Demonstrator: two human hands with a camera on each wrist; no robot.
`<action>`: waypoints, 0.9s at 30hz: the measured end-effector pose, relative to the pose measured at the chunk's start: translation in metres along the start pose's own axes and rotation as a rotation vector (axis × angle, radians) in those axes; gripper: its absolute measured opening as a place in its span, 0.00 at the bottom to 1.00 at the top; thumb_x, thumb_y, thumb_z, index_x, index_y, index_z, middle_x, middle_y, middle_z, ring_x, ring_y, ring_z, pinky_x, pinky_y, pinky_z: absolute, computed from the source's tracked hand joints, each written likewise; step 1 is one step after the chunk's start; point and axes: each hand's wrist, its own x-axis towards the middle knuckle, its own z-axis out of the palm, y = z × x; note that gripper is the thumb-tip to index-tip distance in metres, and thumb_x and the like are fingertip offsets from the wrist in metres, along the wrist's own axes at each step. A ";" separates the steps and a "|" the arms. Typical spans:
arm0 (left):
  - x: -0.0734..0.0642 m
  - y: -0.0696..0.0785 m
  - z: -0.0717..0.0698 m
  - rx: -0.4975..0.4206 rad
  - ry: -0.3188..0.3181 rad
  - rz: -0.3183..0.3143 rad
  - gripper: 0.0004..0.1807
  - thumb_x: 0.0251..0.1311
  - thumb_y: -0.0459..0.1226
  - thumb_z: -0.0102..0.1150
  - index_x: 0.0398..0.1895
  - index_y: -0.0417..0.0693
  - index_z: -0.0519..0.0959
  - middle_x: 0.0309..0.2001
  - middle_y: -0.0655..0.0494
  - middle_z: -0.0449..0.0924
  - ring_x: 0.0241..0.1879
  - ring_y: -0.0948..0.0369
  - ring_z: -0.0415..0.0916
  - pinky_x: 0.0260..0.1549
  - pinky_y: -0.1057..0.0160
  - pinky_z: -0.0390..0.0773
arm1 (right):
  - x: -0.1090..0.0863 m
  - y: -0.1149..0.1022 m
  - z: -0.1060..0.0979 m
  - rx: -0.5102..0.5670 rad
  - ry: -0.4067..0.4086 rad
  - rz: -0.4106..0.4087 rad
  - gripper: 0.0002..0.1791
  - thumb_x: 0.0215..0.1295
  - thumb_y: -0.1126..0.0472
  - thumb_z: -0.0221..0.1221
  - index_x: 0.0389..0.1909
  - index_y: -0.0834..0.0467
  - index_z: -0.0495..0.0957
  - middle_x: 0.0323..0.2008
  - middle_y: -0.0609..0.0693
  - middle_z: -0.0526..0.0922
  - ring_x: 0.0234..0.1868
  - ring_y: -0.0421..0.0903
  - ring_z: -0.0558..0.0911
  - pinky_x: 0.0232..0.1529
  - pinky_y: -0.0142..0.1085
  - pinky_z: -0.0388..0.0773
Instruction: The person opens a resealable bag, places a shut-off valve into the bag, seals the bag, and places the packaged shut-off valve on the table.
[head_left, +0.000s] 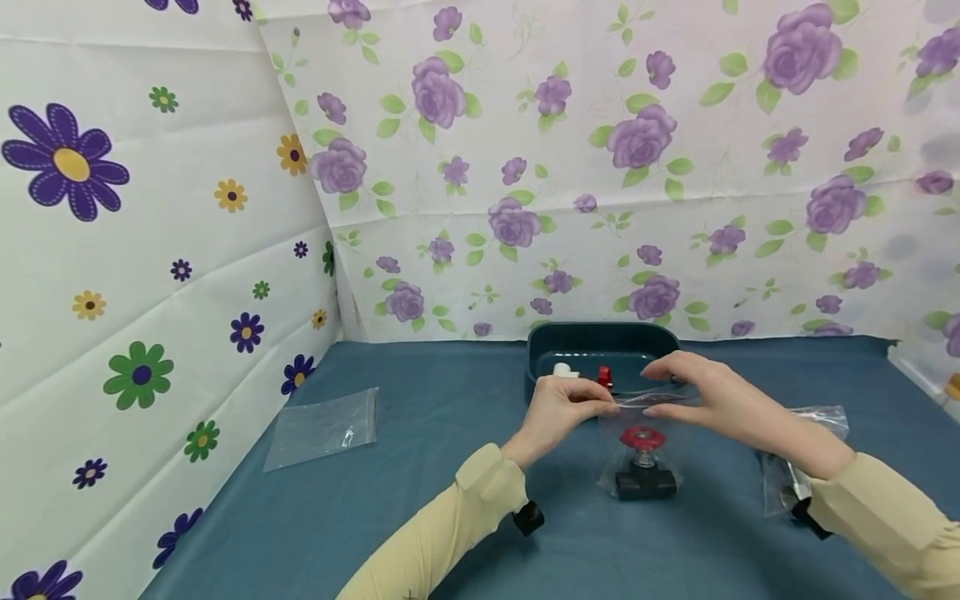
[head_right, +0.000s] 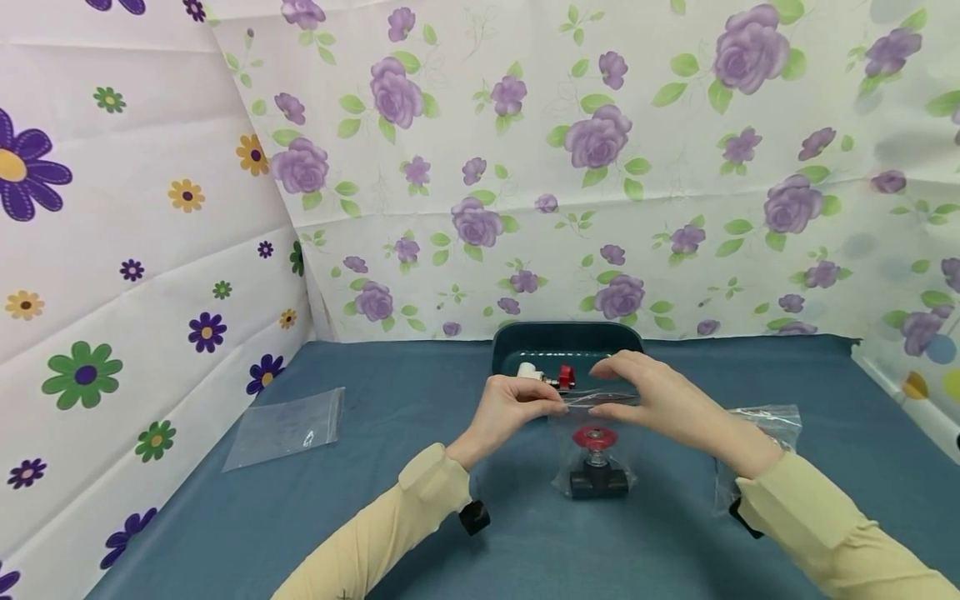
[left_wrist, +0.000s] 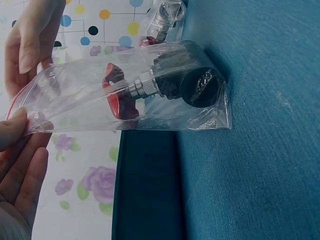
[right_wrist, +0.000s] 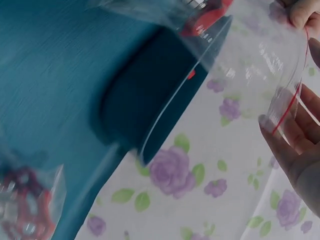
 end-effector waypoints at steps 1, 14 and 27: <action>0.000 0.000 0.000 0.000 -0.002 0.007 0.04 0.53 0.25 0.59 0.30 0.31 0.81 0.30 0.46 0.81 0.30 0.57 0.78 0.32 0.63 0.78 | 0.002 -0.001 0.002 0.014 0.001 -0.010 0.21 0.53 0.54 0.65 0.48 0.53 0.73 0.44 0.44 0.74 0.44 0.44 0.74 0.39 0.40 0.75; -0.001 -0.002 0.001 0.016 -0.008 0.068 0.04 0.54 0.26 0.58 0.31 0.33 0.81 0.30 0.48 0.81 0.30 0.61 0.79 0.32 0.63 0.77 | 0.015 -0.002 0.019 0.079 0.049 -0.131 0.12 0.50 0.69 0.65 0.33 0.49 0.80 0.30 0.35 0.75 0.26 0.32 0.73 0.24 0.29 0.73; 0.000 0.000 0.000 0.129 -0.023 0.118 0.05 0.57 0.27 0.56 0.33 0.33 0.81 0.32 0.48 0.81 0.31 0.64 0.78 0.32 0.67 0.77 | 0.012 -0.010 0.018 0.005 0.092 -0.084 0.12 0.48 0.72 0.66 0.30 0.53 0.82 0.28 0.37 0.76 0.26 0.32 0.74 0.23 0.28 0.73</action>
